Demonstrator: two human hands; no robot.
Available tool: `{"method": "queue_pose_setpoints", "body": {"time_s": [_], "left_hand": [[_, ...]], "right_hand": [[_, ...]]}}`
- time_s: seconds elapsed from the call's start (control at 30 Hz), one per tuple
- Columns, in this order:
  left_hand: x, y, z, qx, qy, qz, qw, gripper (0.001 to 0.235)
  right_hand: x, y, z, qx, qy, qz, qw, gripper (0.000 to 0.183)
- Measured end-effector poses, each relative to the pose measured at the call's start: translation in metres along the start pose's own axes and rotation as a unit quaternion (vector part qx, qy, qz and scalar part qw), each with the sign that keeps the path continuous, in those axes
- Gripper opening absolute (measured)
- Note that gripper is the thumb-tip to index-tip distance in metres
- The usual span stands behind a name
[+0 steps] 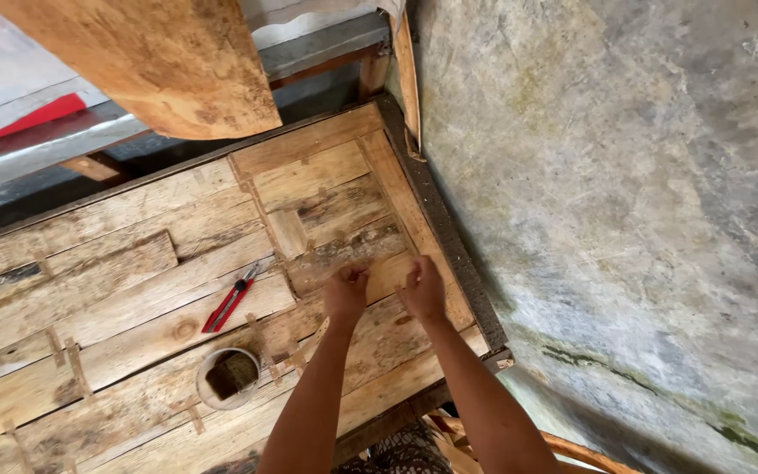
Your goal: The person fits thin bamboo strips into gaps on a lath bamboo panel, pressing each strip flat with their palms. They dip or position strips near a bowl of dark paste and occasionally cut a strip with a red utility knife, working across the panel one gap at a time.
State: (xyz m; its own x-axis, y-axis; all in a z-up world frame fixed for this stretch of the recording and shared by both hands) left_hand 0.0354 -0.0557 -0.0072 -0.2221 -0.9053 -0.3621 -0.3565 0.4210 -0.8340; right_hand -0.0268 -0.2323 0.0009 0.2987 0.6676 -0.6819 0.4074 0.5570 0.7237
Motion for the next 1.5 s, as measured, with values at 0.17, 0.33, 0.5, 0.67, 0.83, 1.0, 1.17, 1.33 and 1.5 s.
{"method": "queue_pose_setpoints", "body": {"time_s": [0.17, 0.33, 0.5, 0.67, 0.83, 1.0, 1.17, 1.33, 1.5], "left_hand": [[0.041, -0.026, 0.022, -0.022, 0.061, 0.096, 0.993, 0.02], [0.069, -0.034, 0.035, -0.085, 0.069, 0.146, 0.983, 0.02], [0.069, -0.034, 0.036, -0.098, 0.054, 0.162, 0.98, 0.02], [0.061, -0.043, 0.033, -0.106, 0.038, 0.154, 0.982, 0.02], [0.06, -0.038, 0.037, -0.1, 0.035, 0.145, 0.984, 0.019], [0.059, -0.036, 0.038, -0.094, 0.019, 0.134, 0.986, 0.021], [0.056, -0.041, 0.036, -0.105, 0.036, 0.128, 0.985, 0.02], [0.057, -0.038, 0.039, -0.102, 0.041, 0.13, 0.985, 0.019], [0.058, -0.037, 0.041, -0.094, 0.029, 0.128, 0.987, 0.018]], "right_hand": [[-0.015, -0.042, 0.041, 0.044, -0.012, -0.002, 0.999, 0.018], [-0.01, -0.055, 0.06, 0.031, 0.0, -0.008, 0.999, 0.015], [-0.006, -0.046, 0.066, 0.083, 0.025, -0.053, 0.995, 0.023], [-0.009, -0.034, 0.067, 0.099, 0.019, -0.083, 0.991, 0.024], [-0.014, -0.019, 0.069, 0.132, 0.026, -0.093, 0.986, 0.027], [-0.015, -0.009, 0.066, 0.152, 0.018, -0.108, 0.982, 0.028], [-0.014, -0.004, 0.066, 0.166, 0.01, -0.125, 0.978, 0.028], [-0.013, 0.0, 0.068, 0.174, 0.02, -0.14, 0.975, 0.03], [-0.011, -0.005, 0.068, 0.163, 0.036, -0.147, 0.975, 0.038]]}}
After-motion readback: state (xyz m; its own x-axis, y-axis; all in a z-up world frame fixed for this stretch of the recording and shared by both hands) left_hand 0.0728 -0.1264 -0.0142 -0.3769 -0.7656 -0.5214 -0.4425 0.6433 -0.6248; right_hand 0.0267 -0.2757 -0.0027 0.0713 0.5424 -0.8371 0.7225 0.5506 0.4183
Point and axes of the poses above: each hand's wrist, its own z-axis towards the middle knuckle, its own x-axis out of the palm, y = z × x, the point moved 2 cm from there along z, towards the middle knuckle, and after that the axes turned 5 degrees about -z, right-handed, at the moved point
